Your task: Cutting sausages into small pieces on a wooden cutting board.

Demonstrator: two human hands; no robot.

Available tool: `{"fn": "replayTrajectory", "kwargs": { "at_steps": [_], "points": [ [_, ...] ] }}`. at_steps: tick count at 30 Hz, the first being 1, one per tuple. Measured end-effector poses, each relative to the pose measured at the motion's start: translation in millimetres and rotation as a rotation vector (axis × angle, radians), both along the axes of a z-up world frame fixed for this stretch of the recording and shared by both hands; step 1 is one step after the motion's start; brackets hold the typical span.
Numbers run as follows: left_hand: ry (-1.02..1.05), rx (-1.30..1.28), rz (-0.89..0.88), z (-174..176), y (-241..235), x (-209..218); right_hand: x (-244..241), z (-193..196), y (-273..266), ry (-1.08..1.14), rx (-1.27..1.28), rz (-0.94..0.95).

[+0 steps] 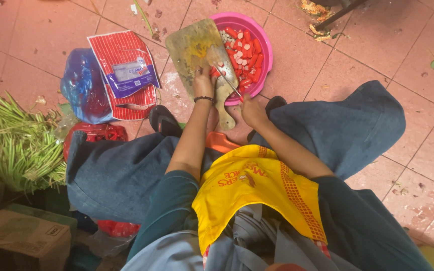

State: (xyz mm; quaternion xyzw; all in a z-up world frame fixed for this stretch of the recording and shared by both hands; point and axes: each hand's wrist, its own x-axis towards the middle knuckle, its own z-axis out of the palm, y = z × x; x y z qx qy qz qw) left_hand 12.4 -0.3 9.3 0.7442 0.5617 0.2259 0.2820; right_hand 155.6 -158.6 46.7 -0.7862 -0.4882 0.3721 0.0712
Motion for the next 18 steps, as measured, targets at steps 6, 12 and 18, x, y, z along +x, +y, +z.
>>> {"fn": "replayTrajectory", "kwargs": {
  "at_steps": [6,12,18],
  "points": [
    [-0.047,0.023,0.001,-8.7,2.2,-3.2,-12.0,14.1,24.6,-0.018,-0.030,-0.004],
    [-0.026,-0.009,0.007,-2.2,-1.2,-1.7,-14.6,-26.5,27.2,0.039,-0.067,-0.032],
    [-0.036,0.048,0.013,-17.7,1.8,-3.1,-3.9,-27.5,-8.2,-0.012,0.020,-0.008]
  ]
}}
